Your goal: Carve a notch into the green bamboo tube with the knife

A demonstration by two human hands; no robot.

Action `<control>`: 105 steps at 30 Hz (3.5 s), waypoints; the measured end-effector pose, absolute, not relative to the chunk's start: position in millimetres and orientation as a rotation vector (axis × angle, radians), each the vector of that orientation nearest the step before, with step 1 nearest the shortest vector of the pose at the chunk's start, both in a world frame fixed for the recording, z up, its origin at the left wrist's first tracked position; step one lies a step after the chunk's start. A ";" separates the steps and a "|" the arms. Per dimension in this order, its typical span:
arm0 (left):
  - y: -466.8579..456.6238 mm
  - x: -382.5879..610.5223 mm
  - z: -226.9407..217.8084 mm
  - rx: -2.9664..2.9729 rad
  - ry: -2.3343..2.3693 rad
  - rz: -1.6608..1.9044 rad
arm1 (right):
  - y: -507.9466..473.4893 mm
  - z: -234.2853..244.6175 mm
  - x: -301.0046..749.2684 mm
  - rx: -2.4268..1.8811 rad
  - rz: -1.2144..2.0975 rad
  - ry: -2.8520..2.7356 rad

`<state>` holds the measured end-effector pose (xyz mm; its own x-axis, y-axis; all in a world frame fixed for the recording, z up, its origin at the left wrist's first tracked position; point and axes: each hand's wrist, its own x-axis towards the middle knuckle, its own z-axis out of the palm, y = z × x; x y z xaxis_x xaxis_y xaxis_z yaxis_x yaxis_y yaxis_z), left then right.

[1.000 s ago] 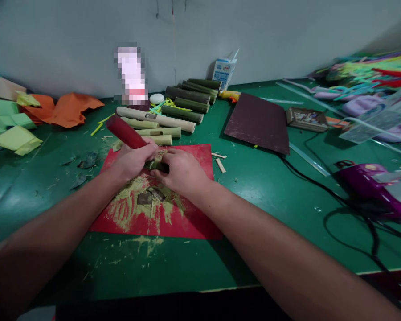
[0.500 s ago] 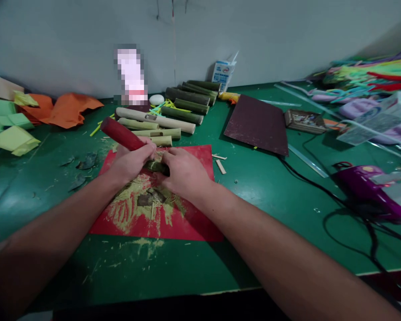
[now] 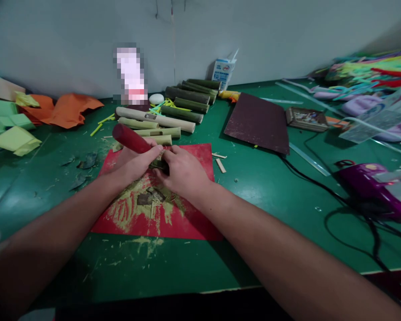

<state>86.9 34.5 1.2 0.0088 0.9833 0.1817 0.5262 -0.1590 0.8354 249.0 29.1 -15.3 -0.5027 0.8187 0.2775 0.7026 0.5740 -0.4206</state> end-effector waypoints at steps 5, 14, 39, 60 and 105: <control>36.2 87.6 -3.0 1.695 1.456 1.085 | 32.6 -12.9 251.4 -1.189 0.516 -2.326; 38.8 88.1 0.5 1.502 1.410 1.195 | 36.9 -13.0 251.9 -1.134 0.589 -2.268; 33.0 86.0 3.7 1.526 1.421 1.112 | 37.1 -20.3 255.2 -1.140 0.625 -2.226; 40.4 91.6 -2.3 1.529 1.517 1.221 | 35.4 -15.0 253.2 -1.232 0.533 -2.282; 33.6 83.0 1.1 1.659 1.394 1.077 | 39.4 -18.1 257.3 -1.074 0.581 -2.301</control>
